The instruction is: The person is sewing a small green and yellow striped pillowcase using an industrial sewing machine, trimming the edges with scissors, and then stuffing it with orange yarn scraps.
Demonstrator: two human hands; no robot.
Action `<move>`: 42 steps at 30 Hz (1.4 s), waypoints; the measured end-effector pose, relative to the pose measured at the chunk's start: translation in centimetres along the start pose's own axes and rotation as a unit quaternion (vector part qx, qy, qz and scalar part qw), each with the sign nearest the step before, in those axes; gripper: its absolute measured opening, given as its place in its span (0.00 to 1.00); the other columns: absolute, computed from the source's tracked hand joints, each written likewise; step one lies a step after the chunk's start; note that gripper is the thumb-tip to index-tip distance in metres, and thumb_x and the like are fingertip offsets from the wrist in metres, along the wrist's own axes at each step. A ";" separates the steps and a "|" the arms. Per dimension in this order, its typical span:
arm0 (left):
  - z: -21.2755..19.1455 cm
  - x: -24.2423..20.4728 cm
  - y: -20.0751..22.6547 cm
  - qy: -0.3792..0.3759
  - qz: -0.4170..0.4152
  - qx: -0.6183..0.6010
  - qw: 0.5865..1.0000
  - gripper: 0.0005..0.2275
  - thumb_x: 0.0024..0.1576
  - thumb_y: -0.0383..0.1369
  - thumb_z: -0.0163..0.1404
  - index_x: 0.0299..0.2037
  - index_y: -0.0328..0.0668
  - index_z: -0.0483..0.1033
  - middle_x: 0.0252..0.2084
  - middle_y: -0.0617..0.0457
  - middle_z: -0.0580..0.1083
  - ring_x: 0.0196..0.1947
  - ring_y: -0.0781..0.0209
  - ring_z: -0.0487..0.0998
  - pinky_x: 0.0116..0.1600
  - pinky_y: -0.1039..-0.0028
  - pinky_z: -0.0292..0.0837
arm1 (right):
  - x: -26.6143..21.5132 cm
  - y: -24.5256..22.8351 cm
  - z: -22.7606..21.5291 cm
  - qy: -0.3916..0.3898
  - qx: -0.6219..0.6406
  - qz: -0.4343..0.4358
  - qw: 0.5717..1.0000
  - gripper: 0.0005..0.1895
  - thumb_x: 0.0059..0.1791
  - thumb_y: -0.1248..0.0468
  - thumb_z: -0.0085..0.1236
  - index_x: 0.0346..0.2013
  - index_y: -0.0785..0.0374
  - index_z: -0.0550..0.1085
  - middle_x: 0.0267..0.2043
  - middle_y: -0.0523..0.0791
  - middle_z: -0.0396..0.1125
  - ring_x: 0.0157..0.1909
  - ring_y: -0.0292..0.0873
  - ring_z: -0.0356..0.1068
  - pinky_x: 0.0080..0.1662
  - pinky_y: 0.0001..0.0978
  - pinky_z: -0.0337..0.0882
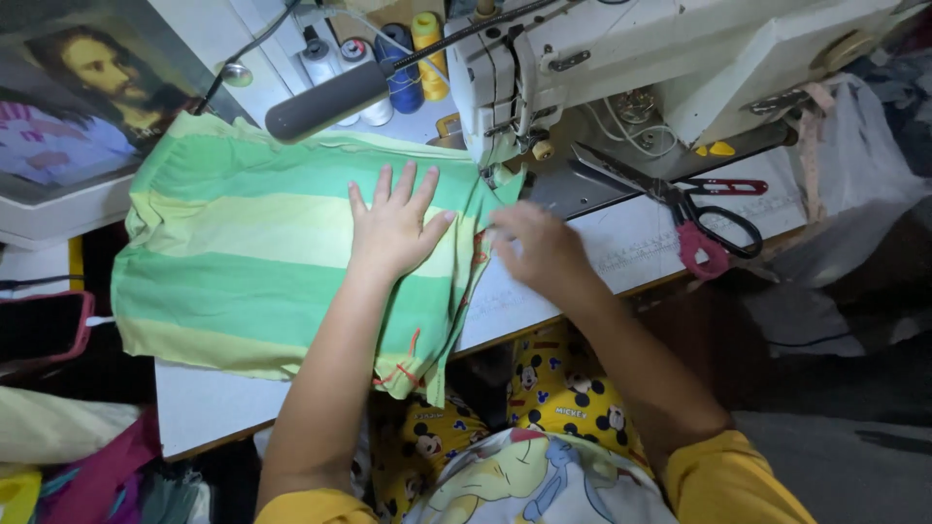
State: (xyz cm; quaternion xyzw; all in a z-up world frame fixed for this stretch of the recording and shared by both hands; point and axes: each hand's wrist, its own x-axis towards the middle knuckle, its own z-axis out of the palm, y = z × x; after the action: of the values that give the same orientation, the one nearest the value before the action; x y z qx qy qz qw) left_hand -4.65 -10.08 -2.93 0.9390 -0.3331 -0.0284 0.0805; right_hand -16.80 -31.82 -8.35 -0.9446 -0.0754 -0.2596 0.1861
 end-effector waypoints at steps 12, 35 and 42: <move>-0.6 -0.5 1.1 -0.110 0.063 0.050 0.991 0.36 0.60 0.67 0.24 0.77 0.68 0.46 0.81 0.65 0.43 0.80 0.48 0.37 0.74 0.30 0.29 | 5.1 0.3 3.7 0.218 -0.043 0.190 0.956 0.16 0.53 0.47 0.61 0.45 0.55 0.78 0.26 0.38 0.72 0.30 0.44 0.77 0.34 0.41 0.76; -0.5 -0.1 -1.3 -0.036 0.074 -0.178 0.981 0.26 0.67 0.55 0.35 0.72 0.60 0.63 0.76 0.59 0.58 0.78 0.50 0.50 0.74 0.33 0.30 | 4.7 2.6 4.9 0.236 0.048 0.006 0.970 0.05 0.54 0.62 0.56 0.36 0.55 0.77 0.33 0.39 0.67 0.37 0.47 0.74 0.41 0.37 0.74; -0.9 -0.6 -1.3 -0.052 0.076 -0.162 0.983 0.27 0.65 0.55 0.38 0.73 0.61 0.61 0.77 0.59 0.56 0.78 0.48 0.48 0.74 0.32 0.31 | 3.9 4.3 4.4 0.225 0.138 0.072 0.962 0.01 0.53 0.67 0.58 0.36 0.59 0.75 0.34 0.44 0.66 0.38 0.48 0.71 0.39 0.33 0.74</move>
State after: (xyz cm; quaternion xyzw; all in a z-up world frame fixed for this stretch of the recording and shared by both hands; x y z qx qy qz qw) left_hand -4.21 -8.64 -2.29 0.8828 -0.3982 -0.1244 0.2158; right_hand -10.45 -33.91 -11.18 -0.8300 0.0015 -0.4383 0.3450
